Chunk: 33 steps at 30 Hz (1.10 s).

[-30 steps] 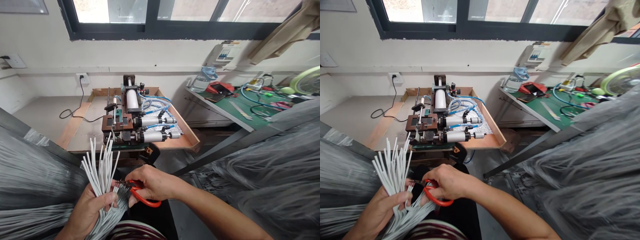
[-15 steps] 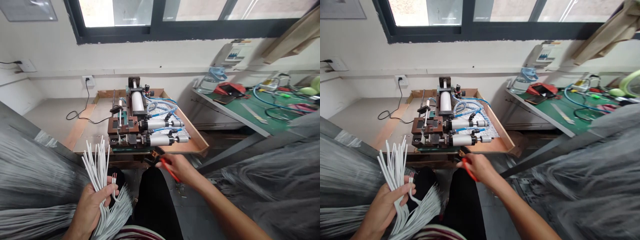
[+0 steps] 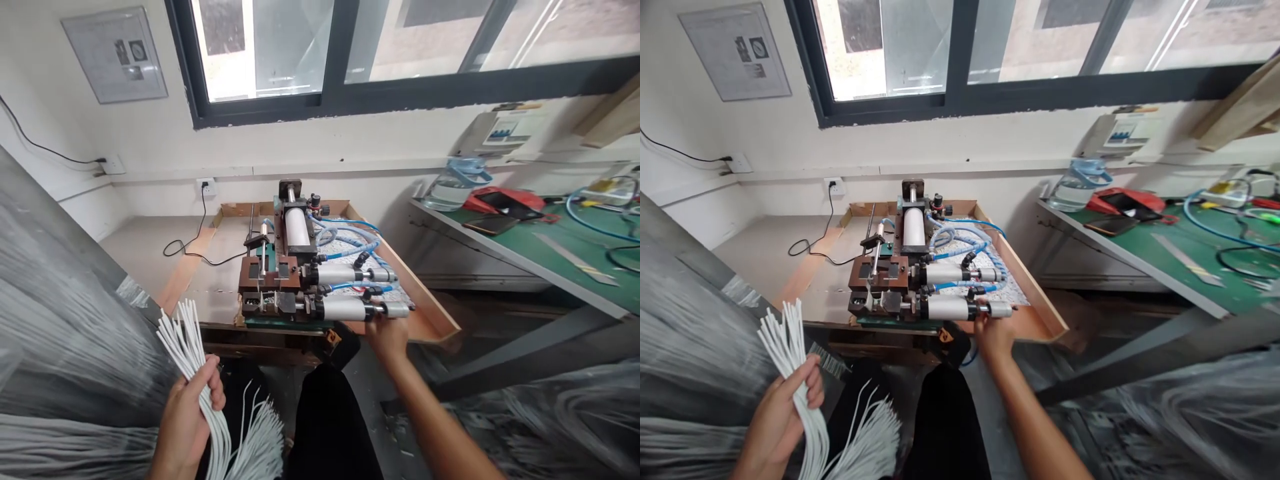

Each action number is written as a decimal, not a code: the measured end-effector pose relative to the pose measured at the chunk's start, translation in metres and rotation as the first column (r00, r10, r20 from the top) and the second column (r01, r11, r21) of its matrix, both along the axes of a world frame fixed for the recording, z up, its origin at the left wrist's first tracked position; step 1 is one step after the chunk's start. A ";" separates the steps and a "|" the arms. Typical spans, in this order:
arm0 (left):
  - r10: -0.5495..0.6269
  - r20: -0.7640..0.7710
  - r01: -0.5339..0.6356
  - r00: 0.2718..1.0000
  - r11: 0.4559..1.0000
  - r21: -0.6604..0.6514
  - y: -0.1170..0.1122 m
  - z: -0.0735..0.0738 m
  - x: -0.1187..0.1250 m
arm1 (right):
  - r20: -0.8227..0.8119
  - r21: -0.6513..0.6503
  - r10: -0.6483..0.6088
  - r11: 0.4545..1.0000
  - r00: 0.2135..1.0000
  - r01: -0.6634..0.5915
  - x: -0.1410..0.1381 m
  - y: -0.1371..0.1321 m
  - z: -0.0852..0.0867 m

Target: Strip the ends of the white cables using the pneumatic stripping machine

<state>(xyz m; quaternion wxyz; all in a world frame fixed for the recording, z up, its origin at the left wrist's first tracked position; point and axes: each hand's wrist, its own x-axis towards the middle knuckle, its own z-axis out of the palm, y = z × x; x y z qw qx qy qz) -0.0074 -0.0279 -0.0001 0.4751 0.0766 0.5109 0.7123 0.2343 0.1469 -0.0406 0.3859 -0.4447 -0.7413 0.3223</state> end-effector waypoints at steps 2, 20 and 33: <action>0.002 0.032 -0.003 0.999 1.000 0.027 0.010 0.003 0.000 | -0.118 -0.040 -0.214 0.977 0.970 0.211 -0.028 -0.049 -0.015; -0.157 -0.126 0.151 0.979 0.987 -0.055 0.014 -0.016 0.017 | -0.608 -0.320 0.230 0.806 0.760 -0.499 -0.127 -0.106 0.018; -0.062 -0.046 0.053 0.997 0.985 -0.166 0.024 -0.015 0.006 | -0.824 -0.491 -0.225 0.742 0.520 -0.456 -0.141 -0.080 0.029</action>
